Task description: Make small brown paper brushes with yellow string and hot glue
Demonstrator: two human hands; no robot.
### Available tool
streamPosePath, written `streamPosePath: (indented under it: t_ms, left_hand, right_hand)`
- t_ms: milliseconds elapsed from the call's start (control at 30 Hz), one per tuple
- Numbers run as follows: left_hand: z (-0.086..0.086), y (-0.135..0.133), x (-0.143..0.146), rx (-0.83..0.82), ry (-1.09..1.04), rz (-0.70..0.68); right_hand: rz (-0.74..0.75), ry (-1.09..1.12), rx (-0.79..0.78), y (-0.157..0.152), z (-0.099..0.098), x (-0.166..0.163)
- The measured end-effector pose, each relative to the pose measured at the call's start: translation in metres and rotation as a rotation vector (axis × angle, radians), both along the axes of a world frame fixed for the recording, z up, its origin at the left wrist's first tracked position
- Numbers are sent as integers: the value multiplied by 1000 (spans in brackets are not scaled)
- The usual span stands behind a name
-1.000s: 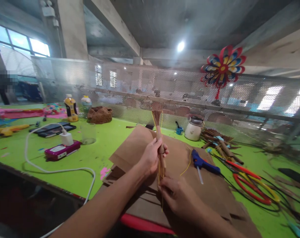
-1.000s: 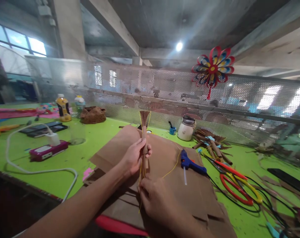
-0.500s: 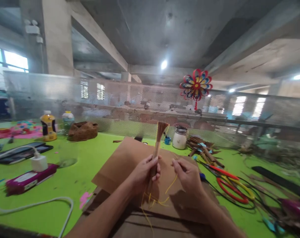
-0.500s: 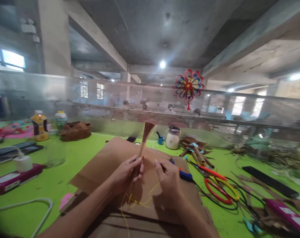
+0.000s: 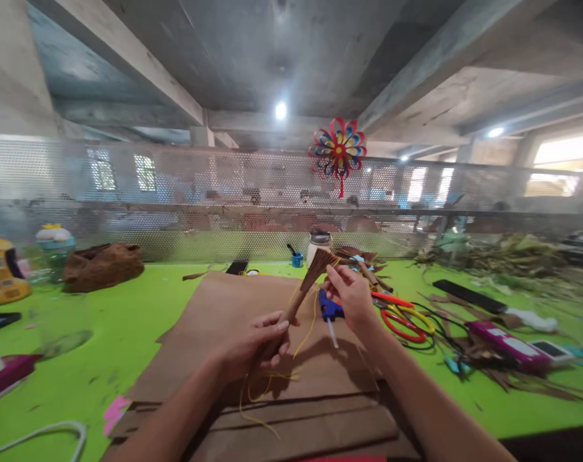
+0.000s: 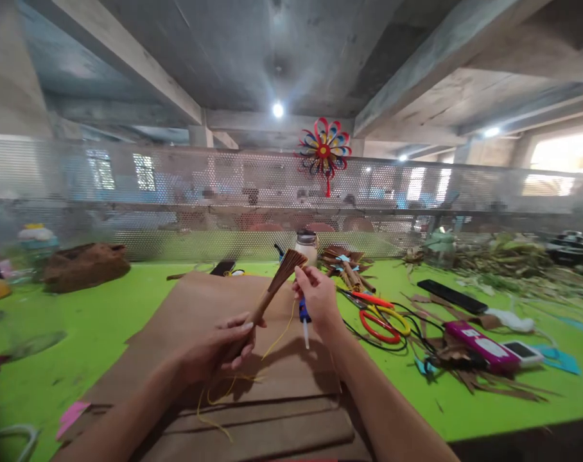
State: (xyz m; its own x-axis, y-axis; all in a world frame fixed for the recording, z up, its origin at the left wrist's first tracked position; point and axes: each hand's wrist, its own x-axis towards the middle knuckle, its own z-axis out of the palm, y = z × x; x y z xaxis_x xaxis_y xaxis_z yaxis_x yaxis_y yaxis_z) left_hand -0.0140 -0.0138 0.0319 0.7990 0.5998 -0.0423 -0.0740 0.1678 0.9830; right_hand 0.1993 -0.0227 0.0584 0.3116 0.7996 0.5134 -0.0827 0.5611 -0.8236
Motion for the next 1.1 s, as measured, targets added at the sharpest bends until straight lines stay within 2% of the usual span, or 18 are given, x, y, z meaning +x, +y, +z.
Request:
streamPosePath:
  t_ms: [233,467,633,733,833,1000,1100]
  left_hand:
    - [4,-1,-1,35,19,10]
    - [6,-3,-1,60,71,16]
    - [6,-3,-1,69,105,37]
    - [5,-1,-1,63,109,38]
    - [5,-1,-2,71,95,34]
    - [5,-3,-2,72,55,36]
    - [5,-3,-1,63,43,20]
  right_hand:
    - [-79,-56,42,3,0,8]
    - [-280,-44,-25,8,-1,14]
    - [-460,-136,9,9,0,17]
    - [-481,-179,-2,8,1,18]
    - [-378,-98,-33,5,5,19]
    - [43,137,-80,-2,14,25]
    - [187,232,-110,-2,13,27]
